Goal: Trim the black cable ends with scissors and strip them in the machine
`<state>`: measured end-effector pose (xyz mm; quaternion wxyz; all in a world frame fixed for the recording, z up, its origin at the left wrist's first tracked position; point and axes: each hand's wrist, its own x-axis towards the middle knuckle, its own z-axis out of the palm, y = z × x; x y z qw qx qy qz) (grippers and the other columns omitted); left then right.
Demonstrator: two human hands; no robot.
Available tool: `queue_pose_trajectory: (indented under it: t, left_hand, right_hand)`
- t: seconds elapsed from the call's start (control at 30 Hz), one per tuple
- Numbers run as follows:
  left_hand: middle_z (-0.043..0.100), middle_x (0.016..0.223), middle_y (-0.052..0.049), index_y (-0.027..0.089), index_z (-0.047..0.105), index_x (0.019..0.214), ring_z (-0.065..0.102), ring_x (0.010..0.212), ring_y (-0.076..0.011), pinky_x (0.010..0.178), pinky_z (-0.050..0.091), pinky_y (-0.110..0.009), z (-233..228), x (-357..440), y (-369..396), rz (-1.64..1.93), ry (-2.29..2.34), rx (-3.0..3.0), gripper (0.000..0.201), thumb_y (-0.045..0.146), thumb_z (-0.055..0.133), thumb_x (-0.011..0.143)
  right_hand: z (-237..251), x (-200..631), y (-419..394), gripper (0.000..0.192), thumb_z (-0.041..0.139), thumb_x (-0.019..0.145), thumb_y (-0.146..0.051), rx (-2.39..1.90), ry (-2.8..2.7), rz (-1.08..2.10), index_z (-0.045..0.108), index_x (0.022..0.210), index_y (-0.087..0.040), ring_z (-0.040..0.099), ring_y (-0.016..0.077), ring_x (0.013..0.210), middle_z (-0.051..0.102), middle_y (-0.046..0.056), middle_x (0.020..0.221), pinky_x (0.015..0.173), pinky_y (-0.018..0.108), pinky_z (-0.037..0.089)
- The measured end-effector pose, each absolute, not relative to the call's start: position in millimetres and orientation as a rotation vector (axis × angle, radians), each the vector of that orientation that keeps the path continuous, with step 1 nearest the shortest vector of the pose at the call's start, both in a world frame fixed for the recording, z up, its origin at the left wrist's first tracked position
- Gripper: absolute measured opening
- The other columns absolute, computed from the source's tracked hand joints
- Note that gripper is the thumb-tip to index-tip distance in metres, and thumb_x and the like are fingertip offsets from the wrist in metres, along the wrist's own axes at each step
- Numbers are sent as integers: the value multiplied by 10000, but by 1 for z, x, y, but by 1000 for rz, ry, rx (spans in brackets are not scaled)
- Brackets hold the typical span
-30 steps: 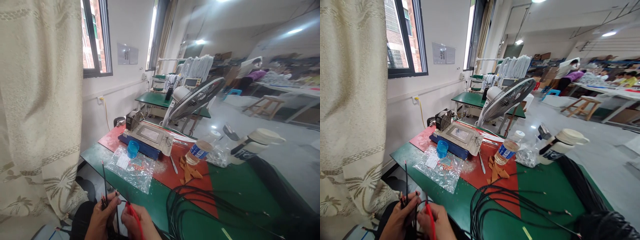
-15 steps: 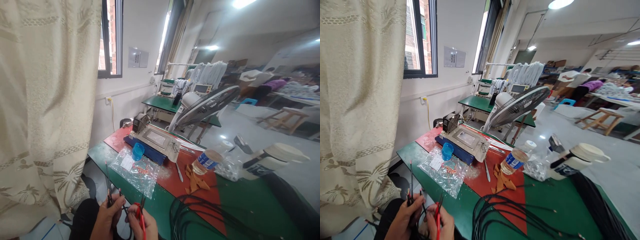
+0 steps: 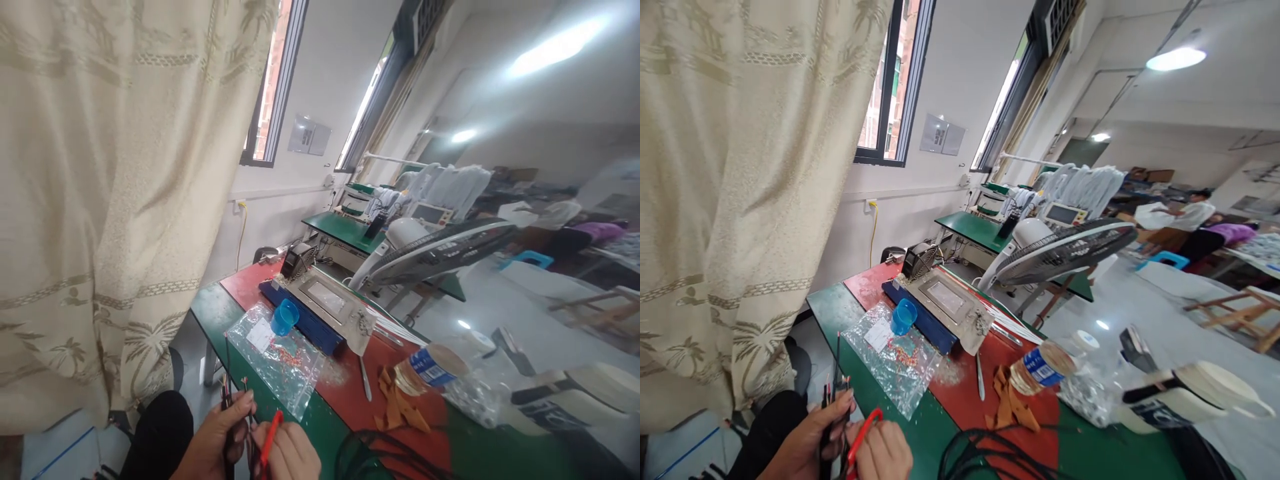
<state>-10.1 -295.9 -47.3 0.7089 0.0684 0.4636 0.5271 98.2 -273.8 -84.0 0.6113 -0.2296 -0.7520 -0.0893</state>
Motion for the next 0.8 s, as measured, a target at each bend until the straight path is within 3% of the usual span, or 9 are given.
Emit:
queue_pose_trajectory:
  t: [0.1,0.2,0.53,0.8]
  left_hand:
    - [429,446,63,124,576,768,346,375,-23,361,140,-150,-49,-10,-295,1176,1012,162,393,490,647,645]
    - [579,686,4,140,544,881,382,399,-9,353,132,-142,-46,-11,-295,1202,974,74,450,552,553,698]
    - [528,675,41,193,482,847,397,412,-16,364,117,-143,-38,-14,-295,1178,965,37,404,532,606,664]
    - [587,766,2,165,537,913,398,431,0,357,146,-135,-40,-12,-298,1210,1009,84,414,498,613,679]
  right_hand:
    - [-83,97,-272,183,488,823,-130,-548,-1645,-177,595,675,-141,477,121,463,557,33,496,436,242,318]
    - [-83,95,-272,227,448,852,-161,-563,-1595,-99,588,674,-143,462,116,454,540,31,499,430,240,319]
    - [-82,88,-273,179,500,810,-119,-583,-1554,-162,605,672,-163,421,113,428,512,0,466,424,247,295]
    - [-76,100,-279,122,504,809,-114,-586,-1761,-68,620,778,-134,473,134,491,564,41,551,456,258,340]
